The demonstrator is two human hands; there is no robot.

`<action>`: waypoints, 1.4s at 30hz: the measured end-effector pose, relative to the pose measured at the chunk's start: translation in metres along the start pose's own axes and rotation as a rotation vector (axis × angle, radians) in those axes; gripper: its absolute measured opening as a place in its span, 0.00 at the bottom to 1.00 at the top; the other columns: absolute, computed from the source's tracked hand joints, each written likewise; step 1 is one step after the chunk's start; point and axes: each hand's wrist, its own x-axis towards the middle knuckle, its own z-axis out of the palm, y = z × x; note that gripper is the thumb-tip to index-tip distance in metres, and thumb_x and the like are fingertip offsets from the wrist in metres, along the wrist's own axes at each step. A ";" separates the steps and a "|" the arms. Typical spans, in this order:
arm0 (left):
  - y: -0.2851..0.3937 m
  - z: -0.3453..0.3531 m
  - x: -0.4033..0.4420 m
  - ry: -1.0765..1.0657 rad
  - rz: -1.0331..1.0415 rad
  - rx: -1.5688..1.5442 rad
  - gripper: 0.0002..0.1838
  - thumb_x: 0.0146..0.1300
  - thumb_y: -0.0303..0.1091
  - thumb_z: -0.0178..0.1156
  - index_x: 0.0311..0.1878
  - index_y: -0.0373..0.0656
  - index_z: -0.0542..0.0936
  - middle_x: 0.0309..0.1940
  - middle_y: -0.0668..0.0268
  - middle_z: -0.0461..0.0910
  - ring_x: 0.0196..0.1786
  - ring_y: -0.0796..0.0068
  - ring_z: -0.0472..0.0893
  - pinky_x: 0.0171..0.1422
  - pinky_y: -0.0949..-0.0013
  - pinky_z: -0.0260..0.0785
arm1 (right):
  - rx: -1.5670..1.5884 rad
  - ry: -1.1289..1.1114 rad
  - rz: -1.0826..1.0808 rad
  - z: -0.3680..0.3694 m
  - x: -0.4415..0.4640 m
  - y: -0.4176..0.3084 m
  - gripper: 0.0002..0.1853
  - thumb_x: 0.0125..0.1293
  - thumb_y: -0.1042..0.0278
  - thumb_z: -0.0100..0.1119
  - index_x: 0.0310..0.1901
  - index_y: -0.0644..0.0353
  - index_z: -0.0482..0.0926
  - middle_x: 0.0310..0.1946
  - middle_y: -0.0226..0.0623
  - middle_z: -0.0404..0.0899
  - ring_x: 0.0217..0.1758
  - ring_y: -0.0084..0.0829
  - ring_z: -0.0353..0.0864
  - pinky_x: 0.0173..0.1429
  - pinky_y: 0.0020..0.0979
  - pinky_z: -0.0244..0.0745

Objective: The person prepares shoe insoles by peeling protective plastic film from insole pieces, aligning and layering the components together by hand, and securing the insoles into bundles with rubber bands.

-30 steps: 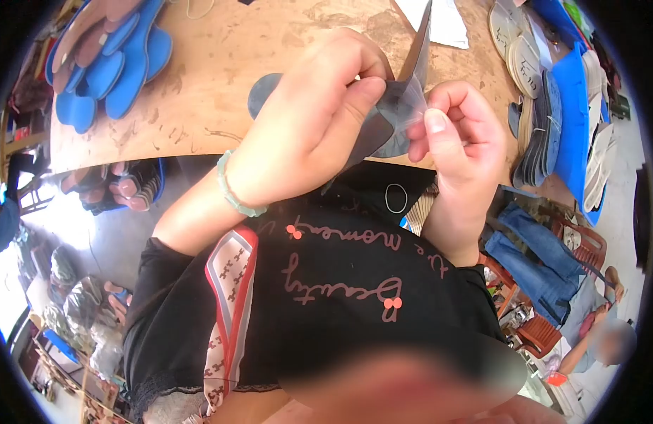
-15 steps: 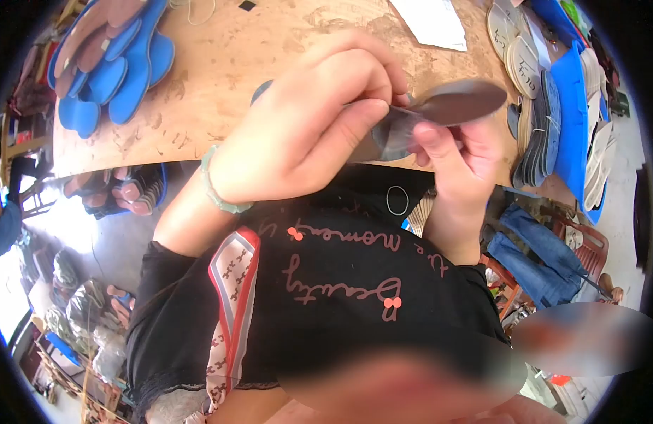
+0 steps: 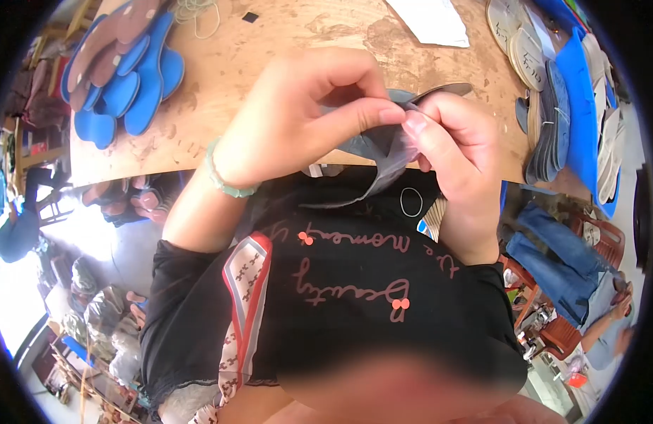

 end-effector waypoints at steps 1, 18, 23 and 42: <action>0.003 0.000 -0.001 0.066 0.002 0.072 0.03 0.63 0.22 0.64 0.37 0.33 0.80 0.32 0.69 0.81 0.35 0.86 0.77 0.41 0.81 0.69 | 0.072 -0.004 0.066 0.000 -0.001 -0.001 0.14 0.66 0.73 0.58 0.22 0.62 0.72 0.15 0.26 0.68 0.19 0.16 0.66 0.25 0.23 0.59; 0.015 0.002 0.000 0.246 -0.038 0.083 0.07 0.63 0.22 0.62 0.43 0.31 0.82 0.34 0.66 0.84 0.39 0.83 0.81 0.46 0.78 0.73 | -0.158 0.060 -0.389 -0.002 0.010 0.003 0.08 0.58 0.79 0.59 0.23 0.65 0.72 0.36 0.39 0.76 0.33 0.28 0.75 0.37 0.28 0.70; 0.017 -0.013 -0.001 0.478 0.093 -0.058 0.08 0.66 0.21 0.58 0.46 0.30 0.82 0.35 0.66 0.85 0.40 0.82 0.81 0.47 0.79 0.73 | 0.145 0.218 -0.422 -0.009 0.003 0.017 0.11 0.62 0.83 0.54 0.21 0.65 0.69 0.40 0.43 0.77 0.33 0.23 0.76 0.41 0.23 0.71; 0.033 0.017 0.016 0.490 0.506 0.920 0.11 0.56 0.25 0.63 0.43 0.43 0.82 0.27 0.59 0.81 0.27 0.58 0.81 0.29 0.62 0.72 | -0.126 0.300 -0.366 0.026 0.021 -0.011 0.14 0.71 0.72 0.57 0.54 0.71 0.77 0.38 0.34 0.84 0.41 0.20 0.81 0.48 0.23 0.75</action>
